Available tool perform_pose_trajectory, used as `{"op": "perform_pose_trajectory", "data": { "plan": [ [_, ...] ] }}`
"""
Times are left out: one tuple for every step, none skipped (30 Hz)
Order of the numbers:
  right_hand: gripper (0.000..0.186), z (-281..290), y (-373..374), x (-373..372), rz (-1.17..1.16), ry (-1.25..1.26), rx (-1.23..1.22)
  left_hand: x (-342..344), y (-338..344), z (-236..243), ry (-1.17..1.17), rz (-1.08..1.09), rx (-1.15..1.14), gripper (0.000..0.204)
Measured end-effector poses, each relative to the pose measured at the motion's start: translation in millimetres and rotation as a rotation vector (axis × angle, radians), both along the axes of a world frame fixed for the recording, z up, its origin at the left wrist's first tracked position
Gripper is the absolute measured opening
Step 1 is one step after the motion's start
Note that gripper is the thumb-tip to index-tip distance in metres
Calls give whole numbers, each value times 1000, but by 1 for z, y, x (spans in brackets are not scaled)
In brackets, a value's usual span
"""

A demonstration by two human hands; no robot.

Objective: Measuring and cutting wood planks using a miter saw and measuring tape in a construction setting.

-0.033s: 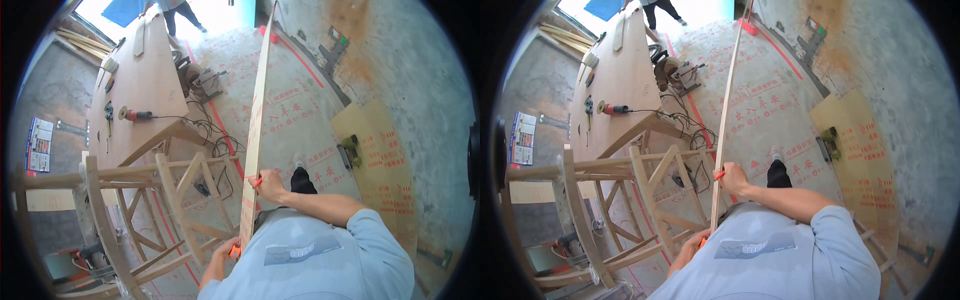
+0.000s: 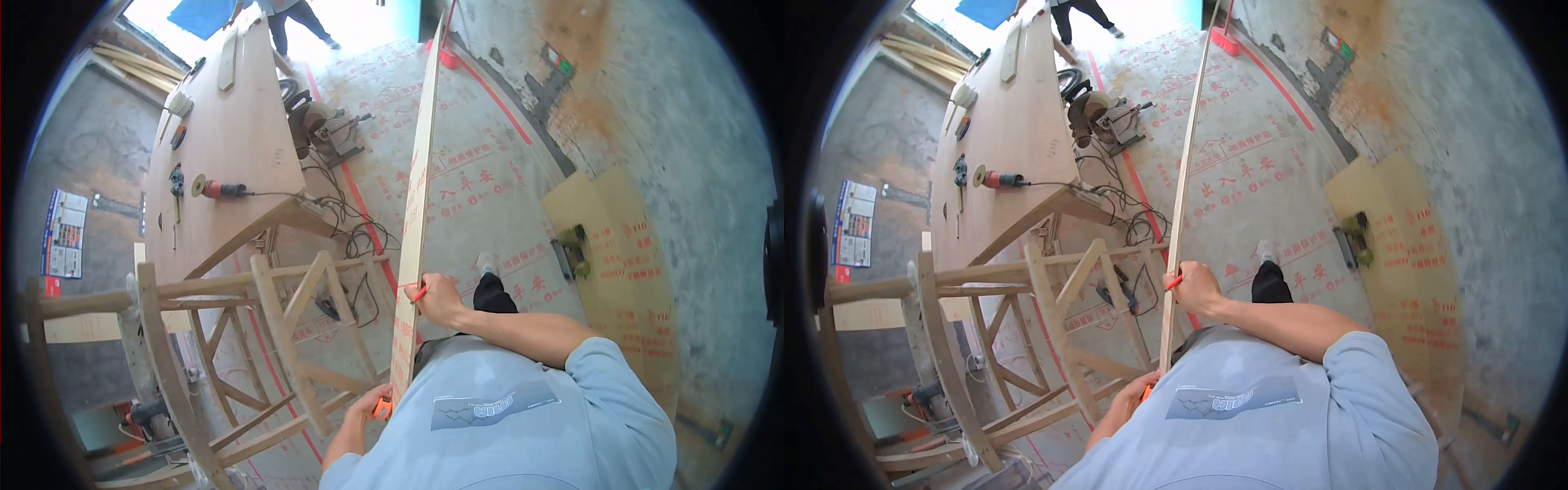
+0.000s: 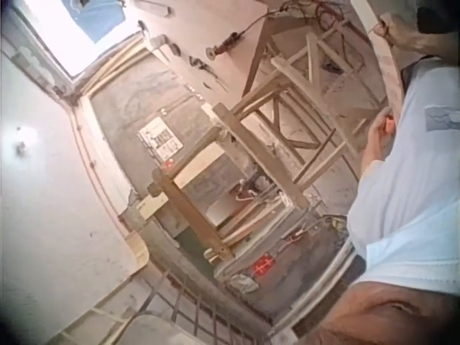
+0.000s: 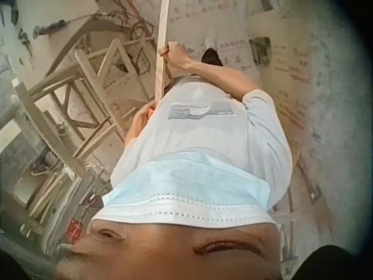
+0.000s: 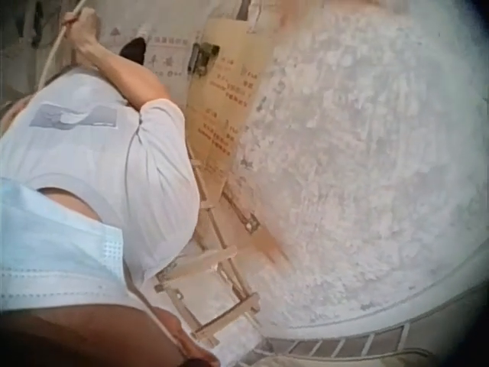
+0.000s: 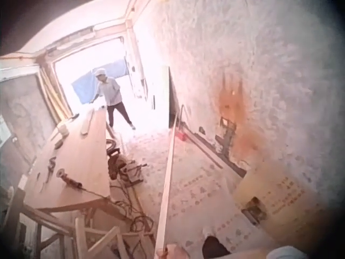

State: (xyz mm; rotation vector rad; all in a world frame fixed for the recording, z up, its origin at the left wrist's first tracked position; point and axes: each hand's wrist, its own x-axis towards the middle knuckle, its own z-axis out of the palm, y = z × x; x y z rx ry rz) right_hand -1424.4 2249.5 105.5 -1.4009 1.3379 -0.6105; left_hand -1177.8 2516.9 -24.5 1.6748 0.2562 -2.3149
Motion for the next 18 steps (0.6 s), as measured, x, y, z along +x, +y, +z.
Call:
{"op": "perform_pose_trajectory", "data": {
  "plan": [
    [36,-7,-30,-8,24,43,-25,-23,-30,11,-33,17,17,43],
    [36,-5,-59,-15,53,41,-9,-32,-52,21,-94,-26,-19,43],
    [37,-3,-91,-21,52,28,-42,-31,-74,7,-92,3,0,43],
    [37,3,-113,-16,80,3,-69,-19,-76,-14,-93,5,-1,44],
    [37,8,-136,-18,129,6,-39,-25,-78,-24,-79,-4,3,45],
    [37,12,-161,-26,129,-36,4,-42,-101,-12,-55,42,-29,46],
    [37,15,-184,-30,133,-81,35,-57,-134,5,-37,96,-73,48],
    [38,20,-205,-33,148,-77,91,-72,-160,21,-26,137,-65,48],
    [38,19,-224,-33,182,-65,97,-80,-183,37,-47,119,-53,48],
    [38,16,-243,-30,172,-99,135,-84,-206,46,-70,99,-50,49],
    [39,12,-265,-26,155,-131,172,-87,-227,47,-62,126,-55,49],
    [39,7,-291,-23,178,-120,166,-87,-249,47,-71,123,-80,49],
    [39,2,-312,-17,210,-77,150,-85,-264,44,-80,120,-98,50],
    [39,-4,-333,-11,240,-33,132,-80,-278,38,-71,142,-99,50],
    [39,-9,-354,-5,260,-20,131,-71,-290,31,-101,147,-95,49],
    [39,-17,-375,4,281,0,170,-64,-305,19,-129,160,-92,47],
    [39,-24,-403,10,285,28,202,-61,-343,17,-149,160,-97,46],
    [39,-31,-429,16,298,53,193,-55,-377,19,-142,186,-97,42]
  ]
}}
